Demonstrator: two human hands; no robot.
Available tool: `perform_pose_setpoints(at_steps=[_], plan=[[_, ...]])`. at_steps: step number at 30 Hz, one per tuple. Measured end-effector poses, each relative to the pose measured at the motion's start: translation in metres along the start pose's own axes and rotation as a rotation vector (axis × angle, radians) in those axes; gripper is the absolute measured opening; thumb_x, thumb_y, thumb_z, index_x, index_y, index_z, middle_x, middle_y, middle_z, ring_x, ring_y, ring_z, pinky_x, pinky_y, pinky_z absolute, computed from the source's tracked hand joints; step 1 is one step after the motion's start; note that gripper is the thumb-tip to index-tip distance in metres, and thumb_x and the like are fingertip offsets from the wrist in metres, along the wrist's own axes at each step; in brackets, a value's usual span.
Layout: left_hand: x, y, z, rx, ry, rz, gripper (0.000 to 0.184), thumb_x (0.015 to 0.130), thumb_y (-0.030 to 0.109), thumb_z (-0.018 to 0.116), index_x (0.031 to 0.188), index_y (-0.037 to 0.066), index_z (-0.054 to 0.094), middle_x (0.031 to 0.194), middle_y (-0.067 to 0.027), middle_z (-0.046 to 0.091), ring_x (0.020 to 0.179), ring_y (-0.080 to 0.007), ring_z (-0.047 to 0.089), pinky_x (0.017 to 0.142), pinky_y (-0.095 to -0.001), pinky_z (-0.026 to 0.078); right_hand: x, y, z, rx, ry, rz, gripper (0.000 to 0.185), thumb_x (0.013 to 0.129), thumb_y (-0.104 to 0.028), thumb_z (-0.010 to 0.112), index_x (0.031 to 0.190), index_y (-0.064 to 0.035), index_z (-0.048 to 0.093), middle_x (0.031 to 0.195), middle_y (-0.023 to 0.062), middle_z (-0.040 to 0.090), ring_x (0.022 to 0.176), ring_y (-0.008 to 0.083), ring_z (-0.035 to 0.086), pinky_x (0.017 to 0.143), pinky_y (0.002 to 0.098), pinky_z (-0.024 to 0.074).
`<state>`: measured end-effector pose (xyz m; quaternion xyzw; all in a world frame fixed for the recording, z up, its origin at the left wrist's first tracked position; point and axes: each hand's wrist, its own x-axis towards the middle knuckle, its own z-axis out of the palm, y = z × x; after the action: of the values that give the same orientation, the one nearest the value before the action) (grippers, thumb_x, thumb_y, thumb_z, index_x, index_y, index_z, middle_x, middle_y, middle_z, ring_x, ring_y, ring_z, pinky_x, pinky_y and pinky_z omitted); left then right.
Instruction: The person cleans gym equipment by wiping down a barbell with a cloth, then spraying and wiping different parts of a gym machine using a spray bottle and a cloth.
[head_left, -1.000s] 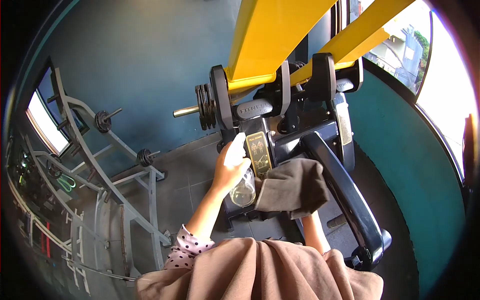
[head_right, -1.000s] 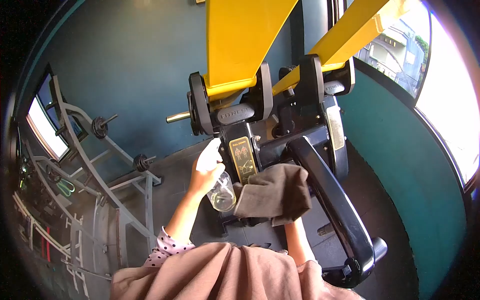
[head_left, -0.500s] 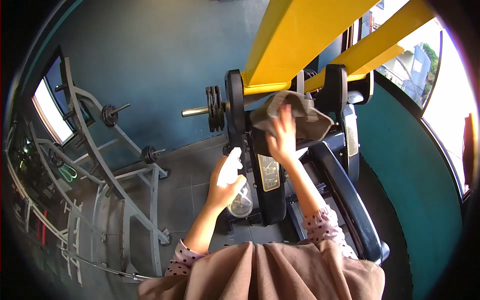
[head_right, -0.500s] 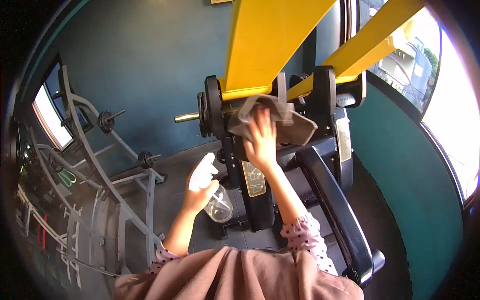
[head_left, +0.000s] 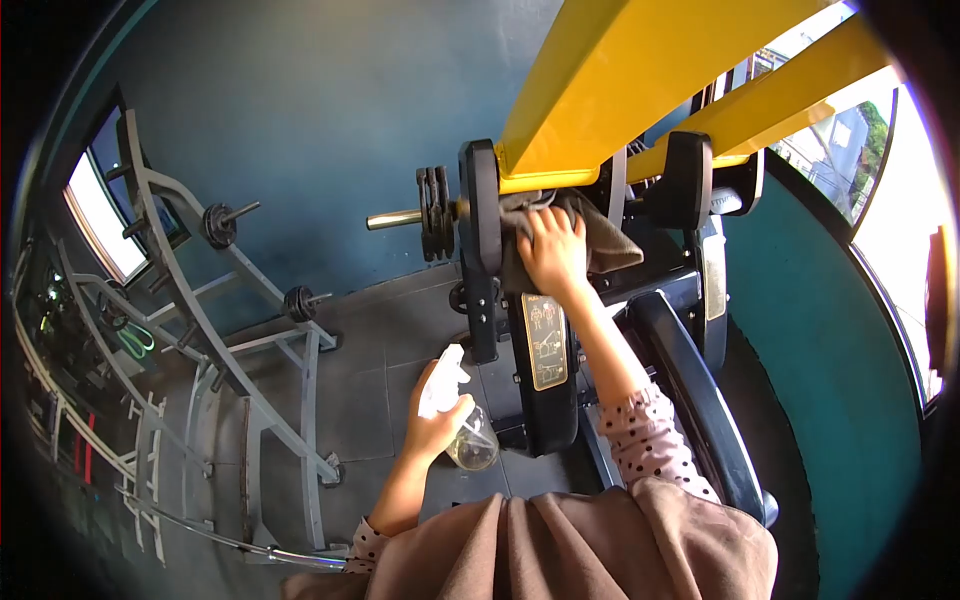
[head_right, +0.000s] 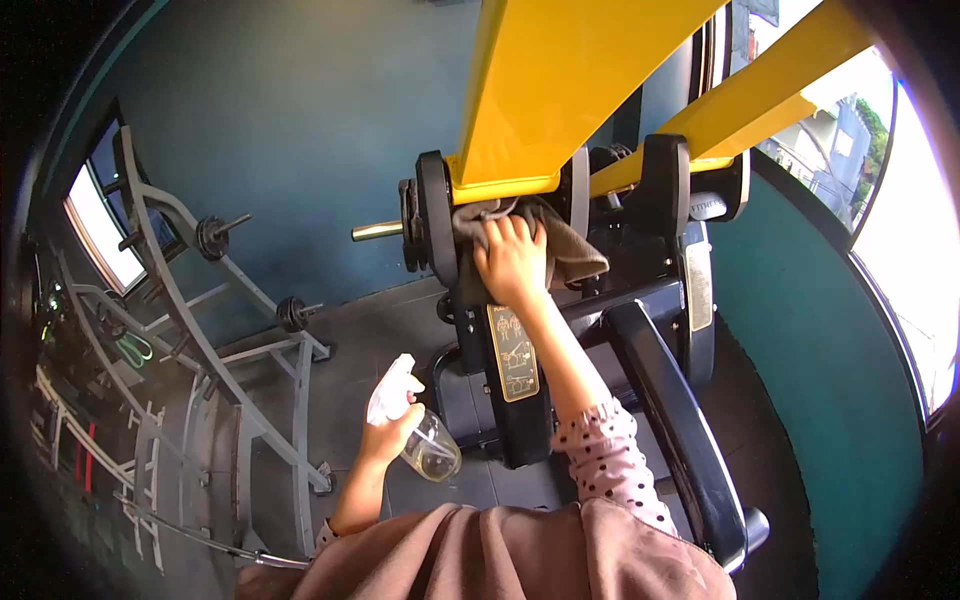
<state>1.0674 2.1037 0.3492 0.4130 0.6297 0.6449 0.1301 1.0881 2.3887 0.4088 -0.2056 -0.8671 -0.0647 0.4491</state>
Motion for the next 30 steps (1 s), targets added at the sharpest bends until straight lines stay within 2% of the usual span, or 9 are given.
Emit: perform_pose_setpoints(at_steps=[2,7,11,14,16,20,21,24,30], plan=[[0.000,-0.004,0.002,-0.031,-0.009,-0.029,0.059,0.073,-0.006,0.061,0.130,-0.001,0.052,0.098,-0.0036,0.056,0.086,-0.0088,0.052,0.078,-0.0227,0.044,-0.021,-0.004,0.001,-0.070,0.024,-0.056,0.050,0.082,-0.033,0.061,0.124,-0.0075,0.054,0.126,0.0115,0.051,0.128,0.0286,0.040,0.106,0.0567,0.0266],[0.006,-0.014,0.004,0.000,-0.043,-0.029,0.059,0.073,-0.006,0.061,0.131,-0.002,0.051,0.099,-0.0028,0.056,0.088,-0.0082,0.051,0.079,-0.0224,0.043,-0.007,-0.004,-0.002,-0.024,-0.007,-0.029,0.047,0.083,-0.033,0.060,0.122,-0.0081,0.055,0.122,0.0106,0.054,0.120,0.0278,0.046,0.105,0.0546,0.0303],[0.007,-0.010,0.009,-0.077,-0.033,-0.065,0.058,0.073,-0.005,0.063,0.130,0.000,0.052,0.098,-0.0027,0.056,0.089,-0.0086,0.052,0.079,-0.0229,0.043,0.018,0.001,0.005,-0.009,-0.040,0.067,0.039,0.088,-0.037,0.050,0.110,-0.0084,0.066,0.103,0.0092,0.066,0.101,0.0284,0.059,0.097,0.0503,0.0385],[0.006,-0.009,0.010,-0.058,-0.063,-0.023,0.054,0.074,-0.004,0.063,0.127,-0.001,0.053,0.097,-0.0025,0.056,0.088,-0.0090,0.053,0.078,-0.0229,0.043,0.057,0.007,-0.004,0.041,-0.514,0.288,0.047,0.087,-0.045,0.046,0.094,-0.0067,0.072,0.097,0.0152,0.070,0.093,0.0314,0.067,0.084,0.0452,0.0504],[0.001,-0.002,0.010,-0.060,-0.064,-0.026,0.052,0.074,-0.004,0.063,0.125,0.000,0.053,0.097,-0.0021,0.056,0.086,-0.0087,0.052,0.077,-0.0230,0.043,0.067,0.015,0.003,0.057,-0.511,0.260,0.050,0.085,-0.047,0.046,0.091,-0.0060,0.073,0.093,0.0172,0.070,0.093,0.0327,0.067,0.081,0.0446,0.0521],[-0.010,-0.004,0.006,-0.039,-0.044,-0.017,0.051,0.074,-0.004,0.062,0.124,0.000,0.054,0.097,-0.0017,0.056,0.084,-0.0076,0.051,0.075,-0.0226,0.043,0.046,0.005,0.005,0.003,-0.331,0.173,0.043,0.087,-0.042,0.046,0.089,-0.0068,0.071,0.093,0.0142,0.070,0.088,0.0317,0.067,0.085,0.0466,0.0480],[-0.011,-0.004,0.006,-0.048,-0.041,-0.028,0.051,0.075,-0.004,0.062,0.124,0.000,0.054,0.097,-0.0016,0.056,0.084,-0.0073,0.051,0.074,-0.0223,0.043,0.031,0.005,0.011,0.053,-0.111,0.071,0.035,0.088,-0.036,0.049,0.094,-0.0075,0.069,0.094,0.0112,0.069,0.093,0.0293,0.064,0.091,0.0484,0.0429],[-0.015,-0.006,0.003,-0.065,-0.031,-0.069,0.050,0.075,-0.004,0.062,0.124,0.000,0.054,0.097,-0.0011,0.056,0.083,-0.0063,0.050,0.074,-0.0216,0.043,-0.001,-0.010,-0.003,0.044,0.031,-0.025,0.038,0.084,-0.029,0.059,0.115,-0.0078,0.058,0.116,0.0088,0.060,0.116,0.0270,0.051,0.103,0.0515,0.0316],[-0.009,-0.013,0.000,-0.054,-0.009,-0.069,0.050,0.075,-0.003,0.063,0.124,0.000,0.054,0.095,-0.0004,0.055,0.082,-0.0059,0.049,0.073,-0.0213,0.042,-0.002,-0.016,0.004,0.004,0.066,0.024,0.042,0.081,-0.031,0.060,0.117,-0.0086,0.058,0.118,0.0095,0.058,0.117,0.0266,0.049,0.106,0.0509,0.0285]])
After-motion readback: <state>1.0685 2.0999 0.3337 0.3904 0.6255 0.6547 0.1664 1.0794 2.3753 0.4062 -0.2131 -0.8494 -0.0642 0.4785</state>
